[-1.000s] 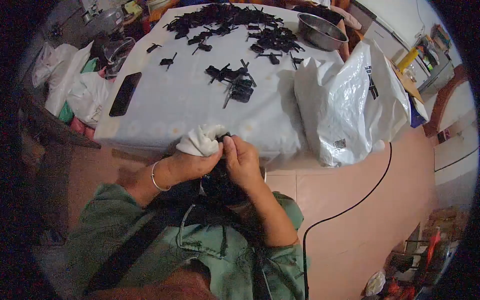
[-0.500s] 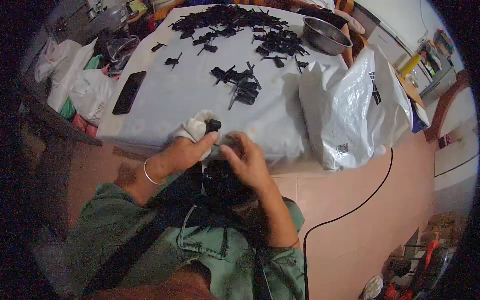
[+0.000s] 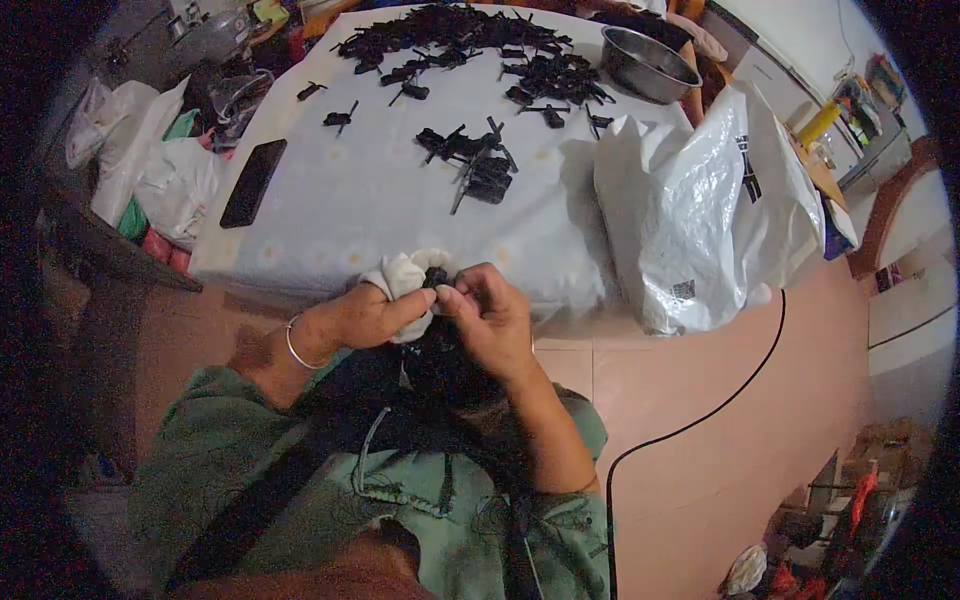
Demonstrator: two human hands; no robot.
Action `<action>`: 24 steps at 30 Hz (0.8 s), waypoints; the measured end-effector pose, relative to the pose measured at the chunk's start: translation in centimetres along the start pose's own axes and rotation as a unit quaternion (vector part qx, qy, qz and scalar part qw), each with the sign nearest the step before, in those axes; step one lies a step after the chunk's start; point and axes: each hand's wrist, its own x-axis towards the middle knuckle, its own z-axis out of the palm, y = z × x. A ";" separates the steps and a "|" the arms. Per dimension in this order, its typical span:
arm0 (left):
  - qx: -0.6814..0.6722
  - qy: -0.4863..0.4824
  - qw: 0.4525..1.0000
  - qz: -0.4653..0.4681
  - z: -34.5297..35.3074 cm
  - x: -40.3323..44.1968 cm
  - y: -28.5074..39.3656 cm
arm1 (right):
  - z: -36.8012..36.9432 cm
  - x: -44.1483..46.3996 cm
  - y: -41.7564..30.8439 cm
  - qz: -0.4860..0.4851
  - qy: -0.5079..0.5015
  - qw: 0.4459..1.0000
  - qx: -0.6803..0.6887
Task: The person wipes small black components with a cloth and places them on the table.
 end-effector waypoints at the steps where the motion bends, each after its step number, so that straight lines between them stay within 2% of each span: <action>1: 0.019 0.013 1.000 0.017 0.1 0.2 -0.4 | 0.0 0.0 0.0 -0.001 -0.009 1.000 -0.009; 5: 0.043 0.039 0.998 0.020 0.4 0.5 -0.5 | 0.0 0.2 -0.6 -0.039 -0.027 0.994 -0.095; 7: 0.262 0.085 0.944 0.180 1.0 0.7 -0.7 | 0.1 0.0 -0.1 -0.020 -0.056 0.989 -0.136; 8: 0.262 0.085 0.944 0.180 1.3 0.8 -0.8 | 0.2 0.0 0.2 -0.020 -0.056 0.989 -0.135; 10: 0.350 0.100 0.896 0.253 1.7 0.9 -1.0 | 0.5 0.0 0.8 -0.063 -0.029 0.992 -0.104; 11: 0.349 0.101 0.897 0.252 1.7 0.8 -1.3 | 0.7 -0.2 1.0 -0.062 -0.029 0.992 -0.104; 14: 0.393 0.069 0.882 0.251 1.4 0.7 -2.3 | 1.2 -0.4 1.4 -0.023 -0.028 0.998 -0.052; 16: 0.434 0.081 0.847 0.297 1.4 0.1 -2.8 | 1.6 -0.6 1.5 -0.007 -0.032 0.999 -0.002; 17: 0.434 0.081 0.846 0.299 1.6 0.1 -2.6 | 1.6 -0.5 1.3 -0.008 -0.031 0.999 -0.003; 19: 0.337 0.108 0.906 0.232 1.9 -0.1 -1.6 | 1.6 -0.6 0.6 0.005 -0.050 0.999 0.017; 20: 0.335 0.110 0.907 0.232 1.8 -0.3 -0.8 | 1.1 -0.4 0.7 0.005 -0.051 0.999 0.016; 22: 0.363 0.029 0.913 0.184 1.0 -0.3 0.9 | -0.8 0.4 0.7 0.033 -0.131 0.991 -0.019; 23: 0.363 0.031 0.913 0.184 0.4 0.0 1.1 | -1.6 0.4 -0.6 0.082 -0.148 0.985 -0.019; 24: 0.372 -0.008 0.914 0.160 -0.5 0.3 1.2 | -2.3 0.5 -0.4 0.081 -0.149 0.985 -0.019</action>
